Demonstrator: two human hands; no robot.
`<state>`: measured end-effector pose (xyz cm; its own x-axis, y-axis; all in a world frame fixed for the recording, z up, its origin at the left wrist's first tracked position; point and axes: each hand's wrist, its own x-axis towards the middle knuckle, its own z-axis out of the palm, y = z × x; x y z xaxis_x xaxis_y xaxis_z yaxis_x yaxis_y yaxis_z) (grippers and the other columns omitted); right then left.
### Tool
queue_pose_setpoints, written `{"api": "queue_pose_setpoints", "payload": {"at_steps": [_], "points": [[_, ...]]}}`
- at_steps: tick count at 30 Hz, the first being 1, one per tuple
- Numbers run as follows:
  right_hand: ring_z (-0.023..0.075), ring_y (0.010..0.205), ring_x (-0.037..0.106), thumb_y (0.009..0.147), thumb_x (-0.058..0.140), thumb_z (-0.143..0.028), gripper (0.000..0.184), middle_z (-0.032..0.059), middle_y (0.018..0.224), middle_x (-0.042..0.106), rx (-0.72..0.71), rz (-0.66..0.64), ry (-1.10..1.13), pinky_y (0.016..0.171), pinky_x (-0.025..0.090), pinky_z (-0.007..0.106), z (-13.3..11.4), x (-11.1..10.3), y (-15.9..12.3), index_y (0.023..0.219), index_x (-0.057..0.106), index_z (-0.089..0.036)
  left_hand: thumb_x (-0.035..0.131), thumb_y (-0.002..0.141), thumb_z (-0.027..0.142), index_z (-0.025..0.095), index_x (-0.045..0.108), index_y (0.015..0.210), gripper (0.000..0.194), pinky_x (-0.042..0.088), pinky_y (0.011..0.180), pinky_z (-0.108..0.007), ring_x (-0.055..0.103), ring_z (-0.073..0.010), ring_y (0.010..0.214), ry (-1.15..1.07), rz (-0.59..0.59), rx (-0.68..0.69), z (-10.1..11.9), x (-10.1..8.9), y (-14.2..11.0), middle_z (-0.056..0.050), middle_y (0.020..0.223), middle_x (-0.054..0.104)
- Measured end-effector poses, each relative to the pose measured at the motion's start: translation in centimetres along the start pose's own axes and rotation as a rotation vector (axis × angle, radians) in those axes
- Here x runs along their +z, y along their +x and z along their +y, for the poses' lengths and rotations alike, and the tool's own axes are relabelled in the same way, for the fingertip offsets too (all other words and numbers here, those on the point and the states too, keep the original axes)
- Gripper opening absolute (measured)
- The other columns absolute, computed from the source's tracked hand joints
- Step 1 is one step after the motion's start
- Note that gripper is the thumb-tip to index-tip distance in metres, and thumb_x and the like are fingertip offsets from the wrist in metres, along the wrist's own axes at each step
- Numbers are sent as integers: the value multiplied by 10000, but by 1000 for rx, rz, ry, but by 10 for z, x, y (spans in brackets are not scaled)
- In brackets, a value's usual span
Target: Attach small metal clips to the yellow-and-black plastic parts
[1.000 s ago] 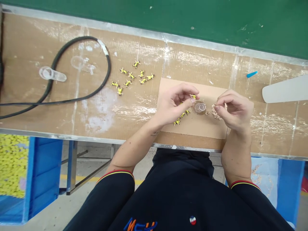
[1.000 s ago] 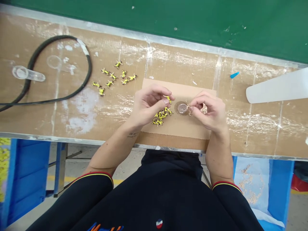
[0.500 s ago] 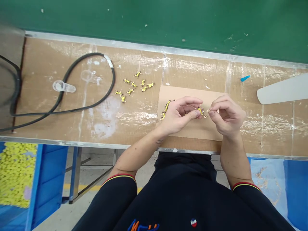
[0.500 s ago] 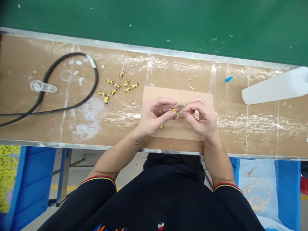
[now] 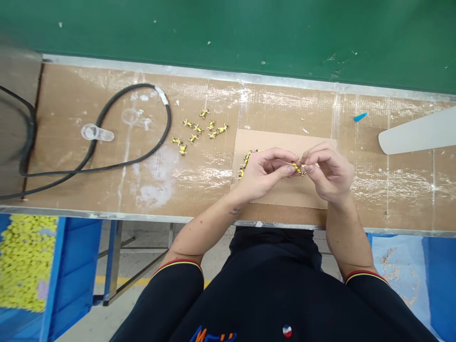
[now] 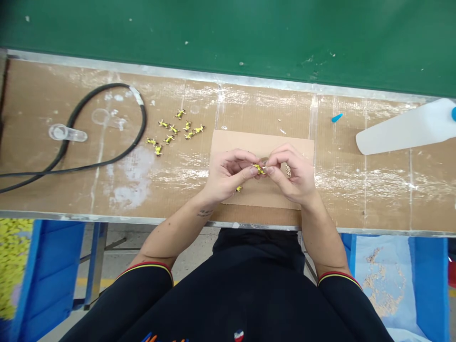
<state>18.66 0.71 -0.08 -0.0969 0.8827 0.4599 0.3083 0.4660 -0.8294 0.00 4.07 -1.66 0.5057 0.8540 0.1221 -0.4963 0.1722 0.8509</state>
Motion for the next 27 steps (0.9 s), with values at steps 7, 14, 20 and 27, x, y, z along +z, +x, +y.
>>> {"api": "queue_pose_setpoints", "payload": {"at_steps": [7,14,20,27], "points": [[231,899,703,961,667,-285,80,29,848,683,9,30,51,821,606,442,-3,8,1,882,659,-278,855,870,322,214,795,1006,184,669,832,-226,797,-135,883,125,26,87,-3,0,-1,-52,975,819],[226,951,703,938,675,-298,74,65,1039,670,43,46,29,789,639,422,-2,12,-2,870,674,-268,825,898,341,217,782,986,159,636,772,-199,780,-111,836,297,90,174,-3,2,-3,-42,980,812],[206,937,700,936,679,-267,59,55,1053,661,35,50,54,773,641,396,-1,12,-2,878,675,-268,803,913,292,224,787,997,109,627,773,-201,769,-103,827,328,87,234,-4,3,-4,-35,985,809],[215,929,700,921,673,-250,58,57,1032,669,24,62,21,773,629,408,-1,13,-1,864,673,-262,787,923,312,219,793,1001,122,622,770,-226,761,-116,834,411,104,264,-5,3,-5,-52,999,815]]}}
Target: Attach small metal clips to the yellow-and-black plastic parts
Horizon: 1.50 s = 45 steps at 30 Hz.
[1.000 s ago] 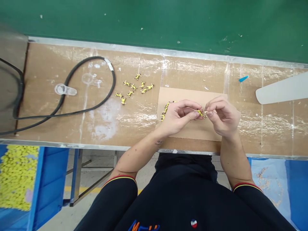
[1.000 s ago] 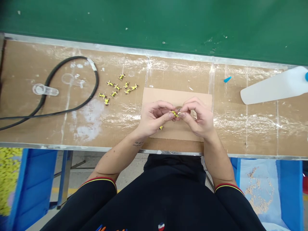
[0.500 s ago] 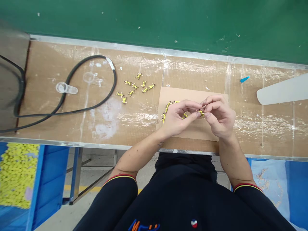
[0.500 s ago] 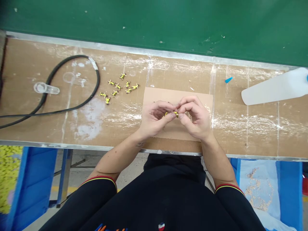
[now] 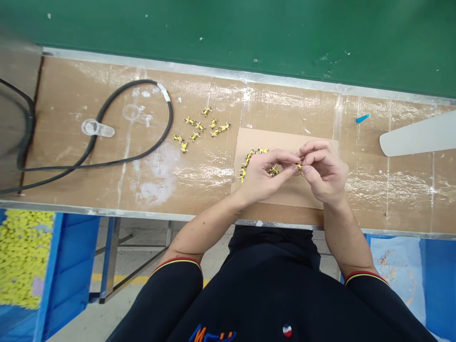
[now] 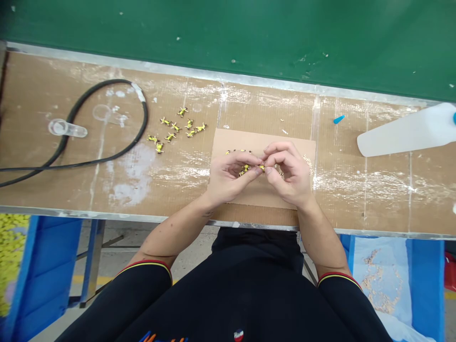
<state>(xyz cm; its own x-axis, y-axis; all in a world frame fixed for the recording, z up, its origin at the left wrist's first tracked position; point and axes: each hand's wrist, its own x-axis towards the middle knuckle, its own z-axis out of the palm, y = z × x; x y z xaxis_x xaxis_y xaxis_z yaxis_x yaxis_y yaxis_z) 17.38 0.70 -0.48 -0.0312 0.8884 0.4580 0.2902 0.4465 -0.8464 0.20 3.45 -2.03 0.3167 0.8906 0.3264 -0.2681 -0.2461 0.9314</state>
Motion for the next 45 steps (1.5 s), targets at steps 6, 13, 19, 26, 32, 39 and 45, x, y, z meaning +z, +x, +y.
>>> {"api": "queue_pose_setpoints", "payload": {"at_steps": [6,13,19,26,32,39,45], "points": [[186,907,704,904,678,-161,93,41,1015,684,-18,26,-15,790,616,369,-3,0,2,874,690,-248,773,917,172,215,794,1020,114,632,752,-208,785,-114,809,102,18,157,2,0,1,-48,1006,835],[188,901,708,895,700,-150,92,36,984,704,-79,8,-96,781,611,359,1,-3,1,889,698,-242,759,922,117,215,800,1064,178,647,801,-200,801,-118,879,178,36,236,2,-1,1,-34,1009,837],[175,892,701,903,692,-126,115,32,980,705,-72,-14,-103,785,586,344,0,-3,2,886,693,-240,765,896,57,227,800,1062,241,656,843,-228,797,-116,899,241,25,330,1,-4,4,-24,985,826],[155,876,680,930,697,-165,109,31,966,686,89,-63,83,720,549,296,-5,0,2,843,684,-229,746,918,84,218,716,1197,311,645,810,-201,790,-100,859,267,62,366,-1,-3,3,-9,967,821],[156,832,660,940,712,-229,116,39,974,680,206,-79,222,711,540,315,-6,2,-1,828,683,-223,750,922,101,237,579,1373,501,647,921,-241,787,-103,866,317,66,409,-2,-3,-1,21,945,799],[137,779,629,937,721,-237,117,28,974,667,256,-91,289,726,525,319,-6,2,-2,827,682,-224,730,930,94,233,552,1402,524,650,971,-251,789,-107,892,364,65,466,-3,-3,-1,13,987,788],[160,874,660,900,743,-220,108,36,962,672,284,-126,316,737,536,312,-6,-1,1,801,699,-222,708,940,99,250,508,1450,569,652,949,-242,784,-95,878,393,13,487,-3,-7,-1,3,1074,780]]}}
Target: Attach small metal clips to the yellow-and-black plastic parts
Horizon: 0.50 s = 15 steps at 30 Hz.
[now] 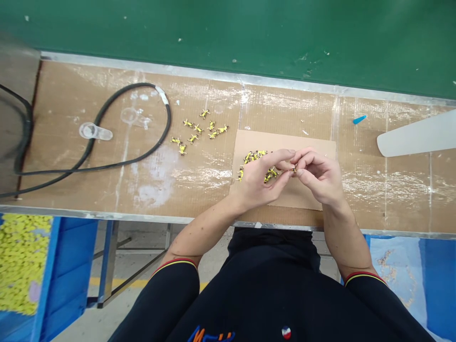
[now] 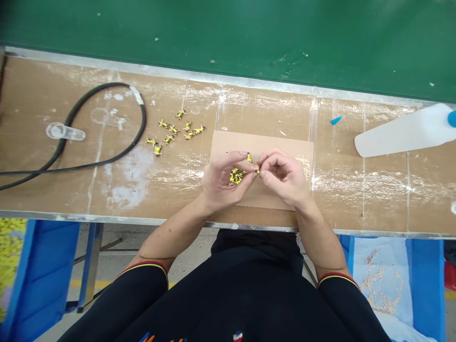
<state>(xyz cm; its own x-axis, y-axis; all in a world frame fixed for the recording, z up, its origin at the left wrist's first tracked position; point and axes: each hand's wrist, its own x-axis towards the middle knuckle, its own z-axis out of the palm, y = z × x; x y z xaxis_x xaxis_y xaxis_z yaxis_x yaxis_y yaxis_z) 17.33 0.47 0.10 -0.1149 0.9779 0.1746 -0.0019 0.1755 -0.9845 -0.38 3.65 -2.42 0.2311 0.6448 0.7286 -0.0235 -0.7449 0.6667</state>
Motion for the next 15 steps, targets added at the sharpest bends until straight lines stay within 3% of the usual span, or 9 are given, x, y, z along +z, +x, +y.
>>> {"api": "queue_pose_setpoints", "payload": {"at_steps": [11,15], "points": [[148,822,676,807,718,-135,118,26,907,687,25,77,-48,690,559,285,-2,6,1,734,673,-216,695,918,67,203,534,1411,536,633,876,-205,745,-79,805,35,3,2,2,1,1,15,943,755],[143,806,672,803,706,-142,114,19,897,684,36,94,-66,677,564,281,-1,7,0,731,661,-217,686,927,87,213,521,1417,533,631,859,-209,754,-90,827,76,-6,29,2,0,1,-2,983,771]]}}
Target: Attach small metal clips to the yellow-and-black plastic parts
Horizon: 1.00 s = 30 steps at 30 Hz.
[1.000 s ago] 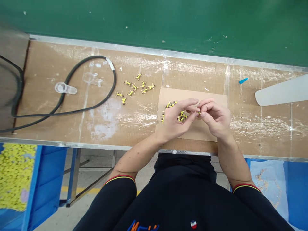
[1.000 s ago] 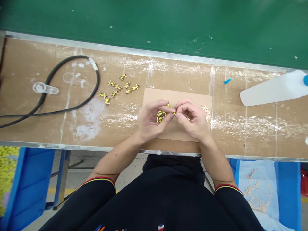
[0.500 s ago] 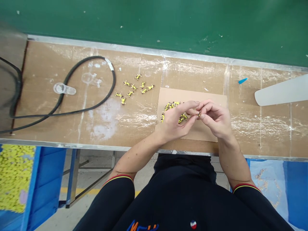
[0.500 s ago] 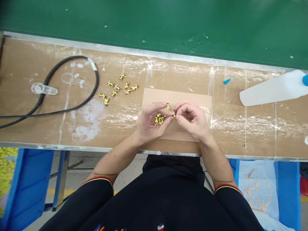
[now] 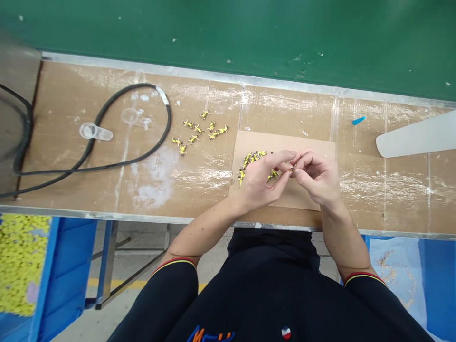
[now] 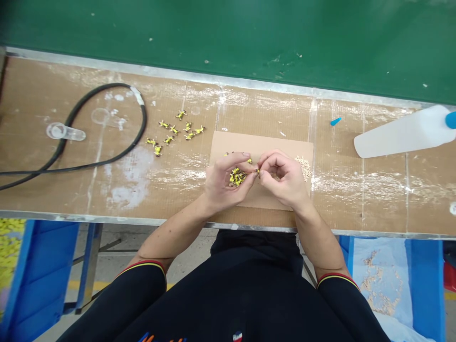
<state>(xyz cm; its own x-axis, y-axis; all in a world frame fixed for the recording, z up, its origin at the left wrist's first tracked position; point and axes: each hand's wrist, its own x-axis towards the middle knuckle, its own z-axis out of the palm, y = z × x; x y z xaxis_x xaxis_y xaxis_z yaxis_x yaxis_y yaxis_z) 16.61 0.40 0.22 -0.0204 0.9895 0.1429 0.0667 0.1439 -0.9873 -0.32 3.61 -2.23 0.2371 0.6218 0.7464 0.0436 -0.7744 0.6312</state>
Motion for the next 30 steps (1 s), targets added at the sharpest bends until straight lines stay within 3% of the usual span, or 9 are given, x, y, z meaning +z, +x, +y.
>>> {"api": "queue_pose_setpoints", "payload": {"at_steps": [3,8,14,19,24,30], "points": [[140,789,660,798,704,-154,108,15,881,681,7,7,2,675,562,285,0,1,0,725,653,-217,677,937,98,217,516,1420,523,634,857,-212,752,-89,833,-4,-4,-19,1,0,0,-20,1049,771],[134,757,650,813,719,-170,124,14,863,674,21,-5,65,664,563,286,0,2,0,718,651,-213,698,946,134,232,542,1388,479,625,826,-206,730,-78,795,-98,13,-107,4,1,-1,12,963,731],[143,796,655,886,737,-242,82,16,887,670,-64,-4,62,685,563,285,1,1,-2,829,679,-228,704,938,111,206,648,1275,354,593,741,-172,732,-78,795,-260,11,-203,5,3,4,0,913,751],[168,898,702,880,801,-362,223,40,1030,706,-104,-15,118,699,613,289,-1,0,-5,1041,682,-263,743,907,84,221,734,1060,205,608,799,-257,732,-113,847,-283,1,-148,2,-3,10,-6,874,775],[147,782,740,902,805,-289,145,23,919,761,-113,-86,184,651,609,271,-3,0,-6,935,674,-239,780,898,125,241,734,1022,176,626,862,-328,733,-146,912,-272,-5,-92,-1,-7,10,-11,899,787],[182,864,776,865,846,-266,150,29,903,784,-200,-7,98,738,665,327,-5,1,-7,838,701,-245,767,926,187,266,719,1104,200,630,916,-379,753,-173,987,-253,4,-67,-1,-8,12,-33,1022,804]]}}
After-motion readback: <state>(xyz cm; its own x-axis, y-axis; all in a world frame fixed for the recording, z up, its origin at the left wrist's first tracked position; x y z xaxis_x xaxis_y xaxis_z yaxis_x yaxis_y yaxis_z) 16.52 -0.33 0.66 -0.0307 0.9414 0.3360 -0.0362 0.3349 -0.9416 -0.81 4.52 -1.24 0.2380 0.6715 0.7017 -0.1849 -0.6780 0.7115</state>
